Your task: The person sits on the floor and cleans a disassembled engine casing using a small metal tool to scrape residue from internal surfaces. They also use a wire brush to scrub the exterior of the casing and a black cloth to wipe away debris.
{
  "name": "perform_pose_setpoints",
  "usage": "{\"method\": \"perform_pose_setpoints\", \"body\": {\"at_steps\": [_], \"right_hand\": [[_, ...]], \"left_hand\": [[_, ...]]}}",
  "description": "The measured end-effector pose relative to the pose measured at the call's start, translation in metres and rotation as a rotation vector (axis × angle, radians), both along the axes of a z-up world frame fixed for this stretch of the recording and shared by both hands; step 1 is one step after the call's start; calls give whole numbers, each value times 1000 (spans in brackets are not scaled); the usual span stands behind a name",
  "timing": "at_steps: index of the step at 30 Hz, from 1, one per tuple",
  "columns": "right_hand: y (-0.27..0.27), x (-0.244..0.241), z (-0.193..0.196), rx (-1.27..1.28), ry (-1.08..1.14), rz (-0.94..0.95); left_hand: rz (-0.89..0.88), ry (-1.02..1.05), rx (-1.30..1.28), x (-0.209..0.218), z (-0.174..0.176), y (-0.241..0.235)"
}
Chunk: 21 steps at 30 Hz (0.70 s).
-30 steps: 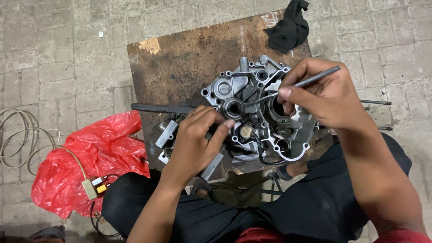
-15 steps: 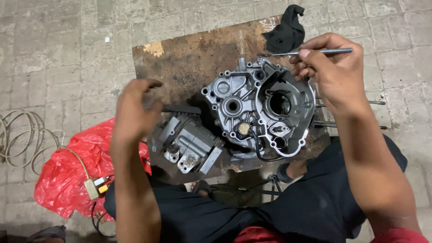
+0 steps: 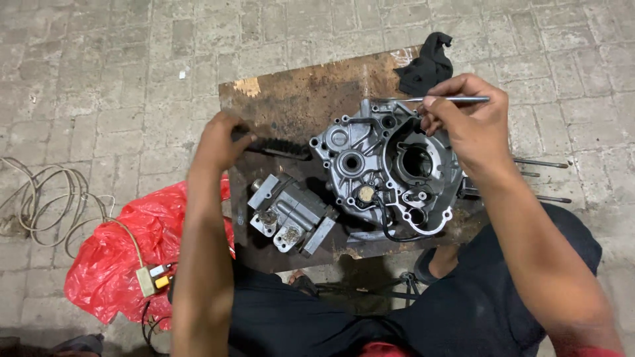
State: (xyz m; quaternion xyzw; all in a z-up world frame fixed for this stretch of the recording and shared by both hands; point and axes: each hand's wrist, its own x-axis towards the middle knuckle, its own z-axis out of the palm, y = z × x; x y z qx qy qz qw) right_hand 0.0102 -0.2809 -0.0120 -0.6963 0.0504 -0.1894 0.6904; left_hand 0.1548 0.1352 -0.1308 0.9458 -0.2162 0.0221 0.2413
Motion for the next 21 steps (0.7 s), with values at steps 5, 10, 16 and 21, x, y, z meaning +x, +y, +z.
{"method": "perform_pose_setpoints", "body": {"at_steps": [5,10,16,21], "right_hand": [[25,14,17,-126,-59,40],[66,34,31,-202,-37,278],[122,79,33,-945,-99,403],[152,160,-20,-963,90,541]], "left_hand": [[46,224,116,13,-11,-2],[66,306,216,3,2,-6],[171,91,259,18,-23,6],[199,140,102,36,-60,19]]}}
